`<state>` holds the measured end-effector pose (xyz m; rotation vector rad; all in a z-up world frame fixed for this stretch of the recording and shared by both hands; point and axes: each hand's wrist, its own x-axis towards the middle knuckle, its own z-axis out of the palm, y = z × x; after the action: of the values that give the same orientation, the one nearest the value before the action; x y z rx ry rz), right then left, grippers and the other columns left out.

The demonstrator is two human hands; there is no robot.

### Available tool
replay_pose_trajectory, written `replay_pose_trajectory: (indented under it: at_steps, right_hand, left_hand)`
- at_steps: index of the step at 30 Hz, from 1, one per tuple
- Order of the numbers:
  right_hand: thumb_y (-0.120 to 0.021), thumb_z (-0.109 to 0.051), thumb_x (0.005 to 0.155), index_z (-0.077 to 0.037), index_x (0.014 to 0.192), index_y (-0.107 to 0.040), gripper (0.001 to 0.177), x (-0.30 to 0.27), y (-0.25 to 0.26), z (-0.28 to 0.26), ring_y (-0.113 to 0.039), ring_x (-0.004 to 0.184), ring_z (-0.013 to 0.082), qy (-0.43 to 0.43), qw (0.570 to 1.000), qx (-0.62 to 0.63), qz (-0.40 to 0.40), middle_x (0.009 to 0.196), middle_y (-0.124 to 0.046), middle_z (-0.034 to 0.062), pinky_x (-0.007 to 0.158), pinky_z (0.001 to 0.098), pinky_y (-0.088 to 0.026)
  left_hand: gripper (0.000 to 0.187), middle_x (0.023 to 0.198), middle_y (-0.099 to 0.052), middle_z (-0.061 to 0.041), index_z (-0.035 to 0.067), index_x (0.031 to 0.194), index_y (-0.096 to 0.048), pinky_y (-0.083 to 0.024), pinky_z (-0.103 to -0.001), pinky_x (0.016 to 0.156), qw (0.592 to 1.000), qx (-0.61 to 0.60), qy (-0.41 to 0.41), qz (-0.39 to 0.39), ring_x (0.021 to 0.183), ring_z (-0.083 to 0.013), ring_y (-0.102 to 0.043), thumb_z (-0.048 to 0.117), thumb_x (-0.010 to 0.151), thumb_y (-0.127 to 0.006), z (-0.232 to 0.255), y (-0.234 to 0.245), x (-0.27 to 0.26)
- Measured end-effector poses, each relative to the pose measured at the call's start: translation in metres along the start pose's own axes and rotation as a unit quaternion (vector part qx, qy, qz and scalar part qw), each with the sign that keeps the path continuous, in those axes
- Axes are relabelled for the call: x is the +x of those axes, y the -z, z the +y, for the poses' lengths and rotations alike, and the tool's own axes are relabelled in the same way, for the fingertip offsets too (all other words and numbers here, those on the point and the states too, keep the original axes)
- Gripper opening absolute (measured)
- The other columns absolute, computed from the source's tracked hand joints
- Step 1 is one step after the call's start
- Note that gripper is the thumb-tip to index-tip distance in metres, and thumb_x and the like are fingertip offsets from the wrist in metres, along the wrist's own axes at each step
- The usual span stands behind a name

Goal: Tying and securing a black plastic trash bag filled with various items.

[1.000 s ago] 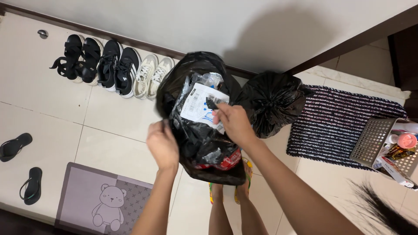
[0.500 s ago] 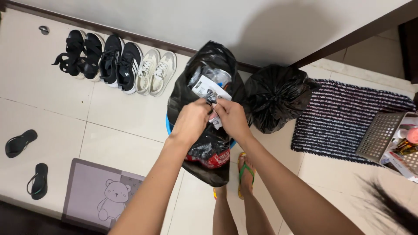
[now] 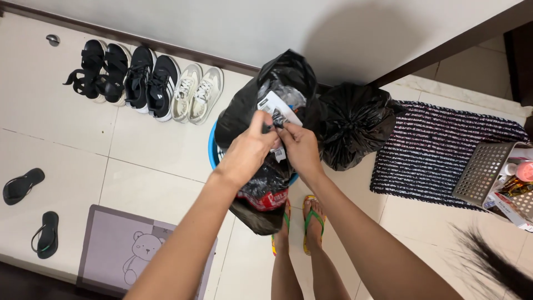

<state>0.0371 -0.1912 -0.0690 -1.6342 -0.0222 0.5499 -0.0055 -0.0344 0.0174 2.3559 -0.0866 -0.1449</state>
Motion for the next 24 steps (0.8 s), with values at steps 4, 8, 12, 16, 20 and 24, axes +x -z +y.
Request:
replay_pose_trajectory:
  at_steps: [4,8,12,16,20,24]
  right_hand:
    - [-0.06,-0.005,0.097,0.004,0.113,-0.072,0.022,0.004,0.004,0.004,-0.063,0.069,0.0055,0.023,0.996,-0.092,0.003,0.08,-0.074,0.0047,0.063,0.0246,-0.051]
    - [-0.059,-0.005,0.097,0.003,0.109,-0.072,0.019,0.008,0.013,-0.003,-0.067,0.066,0.006,0.038,0.988,-0.1,-0.108,0.078,-0.074,0.0064,0.062,0.0267,-0.056]
    - [-0.062,-0.006,0.094,0.0,0.097,-0.076,0.016,0.013,0.02,-0.022,-0.066,0.059,0.0114,0.054,0.961,-0.177,-0.207,0.066,-0.071,0.0081,0.06,0.0291,-0.054]
    - [-0.063,-0.005,0.094,0.003,0.084,-0.072,0.016,0.013,0.023,-0.017,-0.066,0.058,0.0135,0.081,0.953,-0.202,-0.213,0.063,-0.07,0.0087,0.06,0.0306,-0.053]
    - [-0.062,-0.007,0.089,0.001,0.092,-0.071,0.012,0.01,0.019,-0.019,-0.063,0.058,0.0166,0.124,0.95,-0.207,-0.199,0.069,-0.066,0.0128,0.058,0.0328,-0.051]
    - [-0.075,-0.012,0.077,0.004,0.079,-0.065,0.02,0.003,0.008,-0.034,-0.055,0.055,0.0247,0.136,0.948,-0.235,-0.169,0.065,-0.058,0.0148,0.054,0.0381,-0.046]
  left_hand:
    - [0.008,0.13,-0.048,-0.016,0.008,0.098,-0.07,-0.05,-0.051,0.075,0.998,-0.001,0.058,-0.005,0.08,-0.0407,-0.066,0.011,0.095,-0.064,0.01,-0.005,0.001]
    - [0.011,0.132,-0.05,-0.015,0.007,0.1,-0.072,-0.051,-0.047,0.077,0.993,-0.081,0.08,0.039,0.086,-0.0402,-0.065,0.009,0.094,-0.062,0.0,-0.02,-0.008]
    - [0.012,0.107,-0.054,-0.016,0.002,0.097,-0.072,-0.051,-0.041,0.081,0.977,-0.134,0.112,0.125,0.091,-0.0351,-0.062,0.012,0.098,-0.065,-0.011,-0.041,-0.017]
    - [0.015,0.104,-0.057,-0.013,0.001,0.099,-0.069,-0.05,-0.037,0.081,0.966,-0.165,0.154,0.124,0.089,-0.0314,-0.062,0.014,0.099,-0.063,-0.015,-0.051,-0.014]
    - [0.017,0.099,-0.05,-0.015,-0.001,0.092,-0.07,-0.048,-0.038,0.077,0.965,-0.136,0.176,0.141,0.084,-0.0307,-0.056,0.015,0.098,-0.067,-0.021,-0.053,-0.012]
    - [0.019,0.106,-0.045,-0.008,-0.001,0.086,-0.068,-0.051,-0.035,0.067,0.908,-0.232,0.311,0.158,0.07,-0.0231,-0.056,0.017,0.088,-0.075,-0.009,-0.04,0.001]
